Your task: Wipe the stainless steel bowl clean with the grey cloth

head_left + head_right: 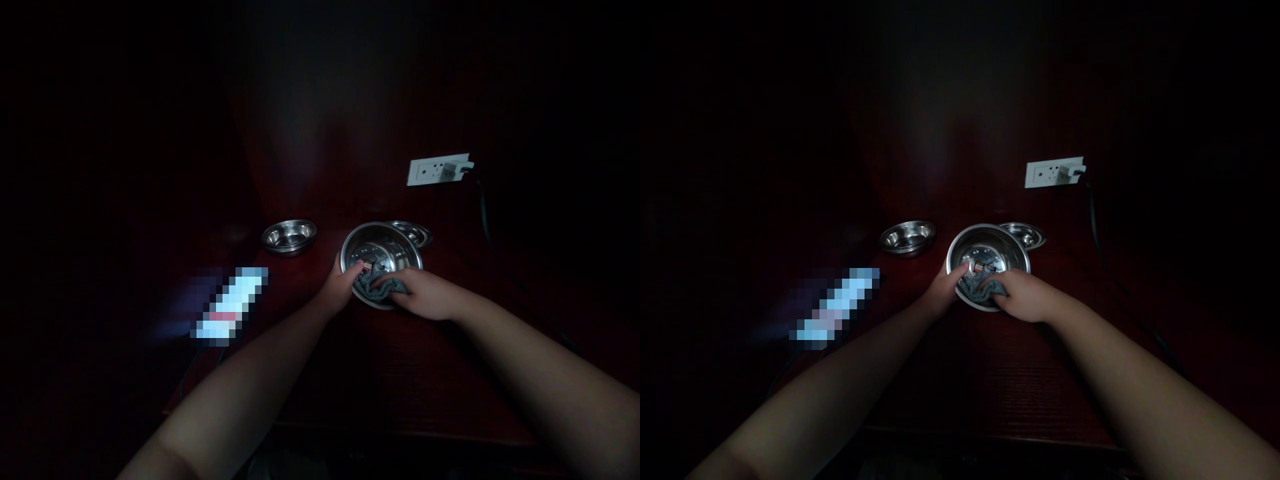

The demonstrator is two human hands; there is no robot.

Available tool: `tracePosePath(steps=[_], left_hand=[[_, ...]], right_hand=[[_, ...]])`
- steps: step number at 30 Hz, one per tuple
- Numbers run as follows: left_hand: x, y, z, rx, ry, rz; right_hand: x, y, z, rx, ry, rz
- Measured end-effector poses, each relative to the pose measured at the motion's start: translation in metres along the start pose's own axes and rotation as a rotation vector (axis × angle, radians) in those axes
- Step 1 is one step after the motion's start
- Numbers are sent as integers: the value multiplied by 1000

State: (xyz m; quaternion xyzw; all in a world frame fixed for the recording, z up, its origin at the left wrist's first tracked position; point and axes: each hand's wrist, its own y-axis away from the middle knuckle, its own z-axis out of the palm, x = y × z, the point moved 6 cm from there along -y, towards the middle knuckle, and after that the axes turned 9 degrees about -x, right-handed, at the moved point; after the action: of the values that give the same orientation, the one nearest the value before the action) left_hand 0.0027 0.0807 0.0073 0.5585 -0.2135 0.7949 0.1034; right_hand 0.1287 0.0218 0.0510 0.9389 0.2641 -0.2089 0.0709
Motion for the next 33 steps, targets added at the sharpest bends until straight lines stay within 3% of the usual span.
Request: tracePosePath(steps=[15, 33], left_hand=[[3, 1, 2, 0, 14, -6], [1, 0, 1, -3, 10, 12]], right_hand=[[-1, 0, 0, 15, -14, -36], [0, 1, -2, -14, 93, 38]])
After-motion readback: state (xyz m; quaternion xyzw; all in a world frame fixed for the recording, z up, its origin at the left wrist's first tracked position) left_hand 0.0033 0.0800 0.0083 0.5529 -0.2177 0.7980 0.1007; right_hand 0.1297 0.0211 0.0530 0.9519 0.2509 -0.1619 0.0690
